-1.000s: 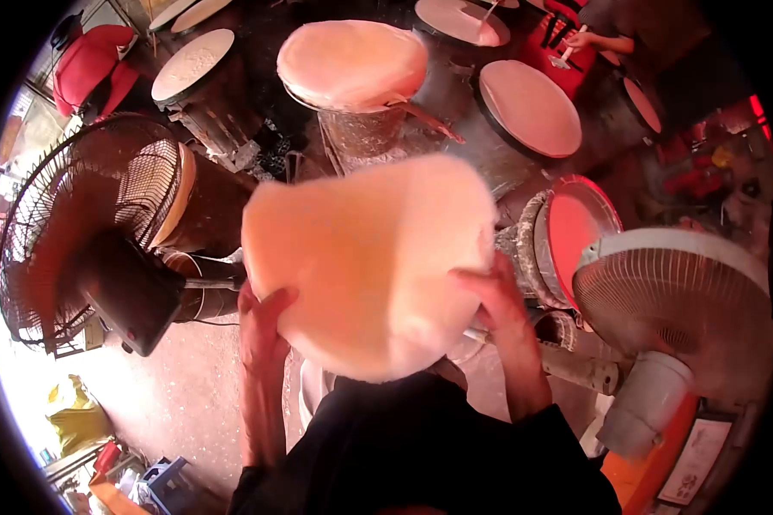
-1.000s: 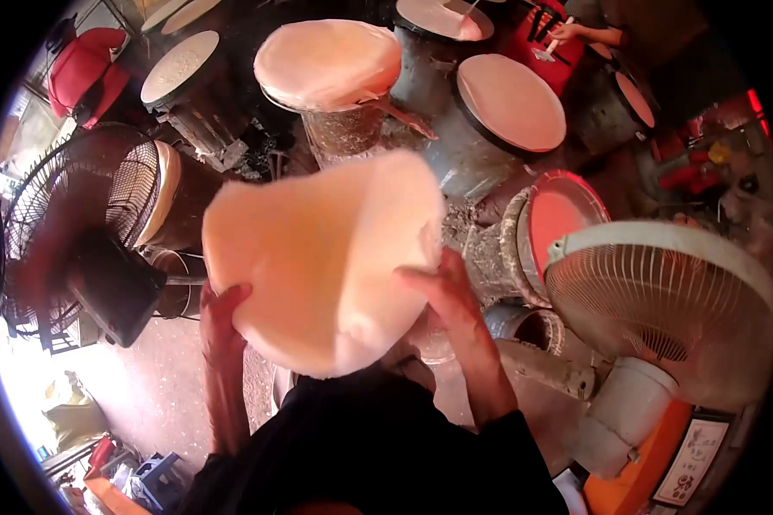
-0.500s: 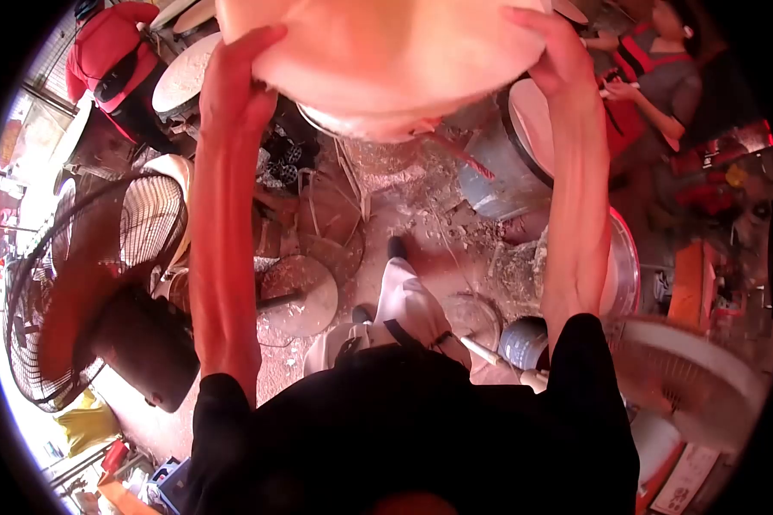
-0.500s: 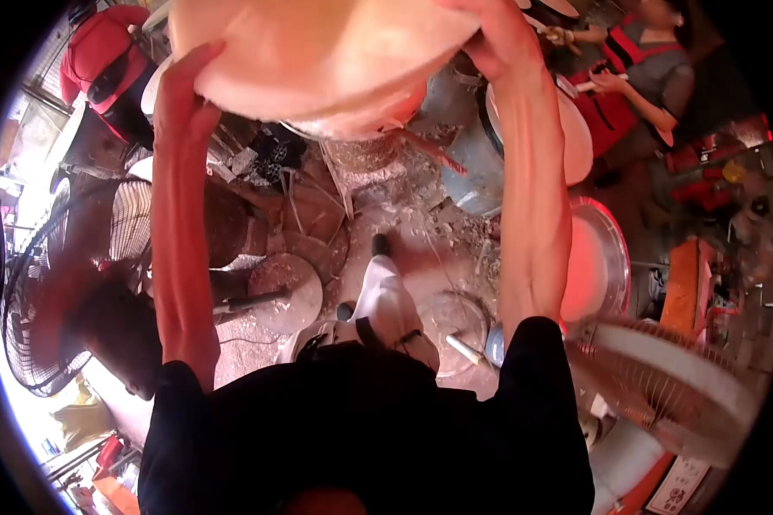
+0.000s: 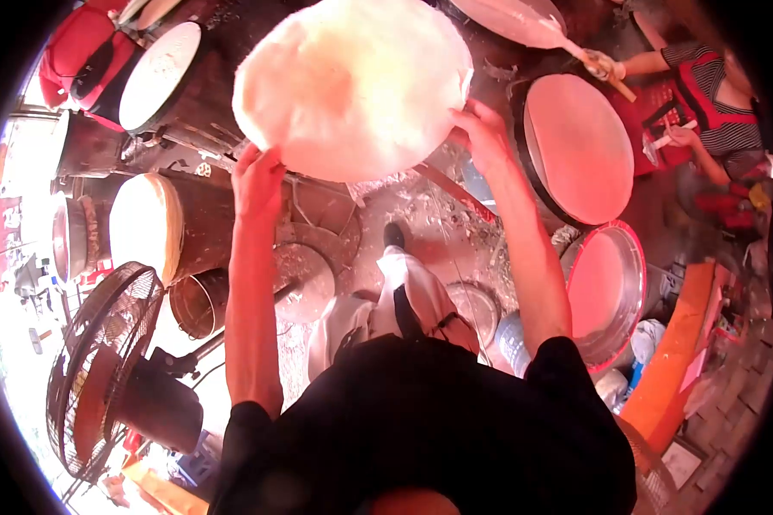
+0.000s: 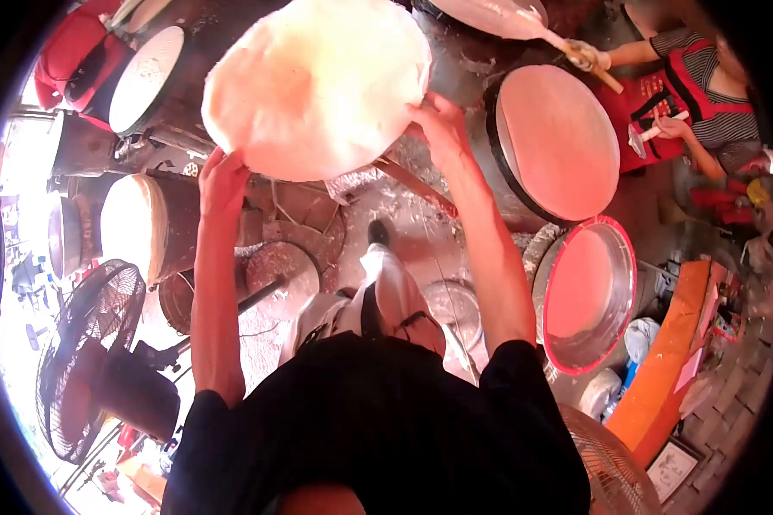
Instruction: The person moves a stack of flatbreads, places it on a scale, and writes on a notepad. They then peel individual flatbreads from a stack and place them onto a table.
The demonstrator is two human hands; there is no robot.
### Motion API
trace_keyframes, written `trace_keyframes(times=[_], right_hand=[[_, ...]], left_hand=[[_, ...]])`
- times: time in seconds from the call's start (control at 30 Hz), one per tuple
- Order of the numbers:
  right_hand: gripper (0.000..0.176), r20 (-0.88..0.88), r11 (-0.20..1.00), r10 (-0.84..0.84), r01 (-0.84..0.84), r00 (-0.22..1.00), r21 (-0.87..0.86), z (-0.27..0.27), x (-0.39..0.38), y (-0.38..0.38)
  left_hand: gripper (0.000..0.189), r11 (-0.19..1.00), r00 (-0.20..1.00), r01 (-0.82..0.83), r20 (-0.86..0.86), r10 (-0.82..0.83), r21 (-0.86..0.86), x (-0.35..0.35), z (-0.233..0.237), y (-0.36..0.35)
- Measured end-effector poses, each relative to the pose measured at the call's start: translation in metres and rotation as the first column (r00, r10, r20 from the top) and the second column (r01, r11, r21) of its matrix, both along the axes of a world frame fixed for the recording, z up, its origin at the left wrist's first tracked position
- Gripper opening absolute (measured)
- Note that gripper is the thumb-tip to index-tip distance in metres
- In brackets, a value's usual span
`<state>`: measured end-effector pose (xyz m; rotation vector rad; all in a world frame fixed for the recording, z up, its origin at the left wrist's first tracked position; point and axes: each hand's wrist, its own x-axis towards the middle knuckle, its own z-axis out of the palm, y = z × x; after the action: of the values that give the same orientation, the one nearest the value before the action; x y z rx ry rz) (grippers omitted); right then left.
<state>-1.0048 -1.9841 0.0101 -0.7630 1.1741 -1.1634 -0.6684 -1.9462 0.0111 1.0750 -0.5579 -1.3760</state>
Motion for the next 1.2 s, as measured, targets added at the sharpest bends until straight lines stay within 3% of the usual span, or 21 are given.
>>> trace_keyframes(times=[0.07, 0.13, 0.2, 0.23, 0.33, 0.4, 0.5, 0.6, 0.7, 0.73, 0.87, 1.03, 1.13, 1.2], right_hand=[[0.046, -0.057, 0.998, -0.060, 0.062, 0.997, 0.022, -0.018, -0.006, 0.009], [0.050, -0.342, 0.994, -0.111, 0.103, 0.933, -0.041, -0.033, -0.008, 0.041], [0.039, -0.598, 0.988, -0.098, 0.005, 0.796, -0.155, -0.035, -0.012, 0.084], [0.024, -0.619, 0.972, -0.199, 0.073, 0.760, -0.224, -0.028, -0.015, 0.100], [0.017, -0.769, 0.942, -0.335, 0.198, 0.545, -0.270, -0.030, -0.076, 0.114], [0.015, -0.870, 0.898, -0.411, 0.283, 0.273, -0.336, -0.027, -0.115, 0.097], [0.017, -0.899, 0.888, -0.436, 0.176, 0.033, -0.425, -0.044, -0.150, 0.058], [0.011, -0.977, 0.972, -0.211, 0.100, -0.040, -0.214, -0.047, -0.154, 0.040], [0.012, -0.926, 0.935, -0.327, 0.076, -0.188, -0.346, -0.048, -0.161, 0.037], [0.010, -0.896, 0.905, -0.402, 0.062, -0.190, -0.420, -0.034, -0.162, 0.037], [0.010, -0.872, 0.878, -0.393, 0.164, -0.291, -0.450, 0.009, -0.189, 0.036], [0.012, -0.831, 0.888, -0.413, 0.038, -0.372, -0.458, 0.058, -0.235, 0.031], [0.010, -0.777, 0.899, -0.417, -0.088, -0.472, -0.429, 0.102, -0.245, 0.021], [0.013, -0.760, 0.918, -0.391, -0.157, -0.519, -0.365, 0.142, -0.233, 0.012]], left_hand=[[0.024, 0.999, 0.998, -0.022, -0.049, 0.024, 0.048, 0.010, -0.007, 0.014], [0.024, 0.975, 0.988, -0.155, 0.016, 0.155, 0.158, -0.003, 0.000, 0.029], [0.024, 0.973, 0.989, -0.145, 0.059, 0.136, 0.182, -0.007, -0.014, 0.056], [0.024, 0.974, 0.997, -0.074, 0.001, 0.075, 0.213, -0.009, -0.026, 0.072], [0.021, 0.935, 0.985, 0.167, -0.081, -0.149, 0.313, 0.002, -0.079, 0.128], [0.019, 0.899, 0.955, 0.278, -0.195, -0.222, 0.338, 0.009, -0.117, 0.161], [0.018, 0.873, 0.952, 0.286, -0.223, -0.211, 0.394, -0.009, -0.101, 0.176], [0.018, 0.851, 0.958, 0.281, -0.180, -0.222, 0.444, -0.010, -0.092, 0.170], [0.019, 0.850, 0.977, 0.211, -0.091, -0.191, 0.484, -0.010, -0.081, 0.161], [0.018, 0.864, 0.980, 0.200, -0.098, -0.174, 0.462, -0.007, -0.083, 0.159], [0.017, 0.880, 0.974, 0.212, -0.161, -0.156, 0.426, 0.000, -0.089, 0.162], [0.018, 0.834, 0.992, 0.125, -0.055, -0.114, 0.538, -0.017, -0.065, 0.158], [0.015, 0.881, 0.950, 0.274, -0.252, -0.186, 0.386, 0.004, -0.096, 0.167], [0.015, 0.884, 0.953, 0.264, -0.249, -0.175, 0.387, 0.002, -0.092, 0.168]])
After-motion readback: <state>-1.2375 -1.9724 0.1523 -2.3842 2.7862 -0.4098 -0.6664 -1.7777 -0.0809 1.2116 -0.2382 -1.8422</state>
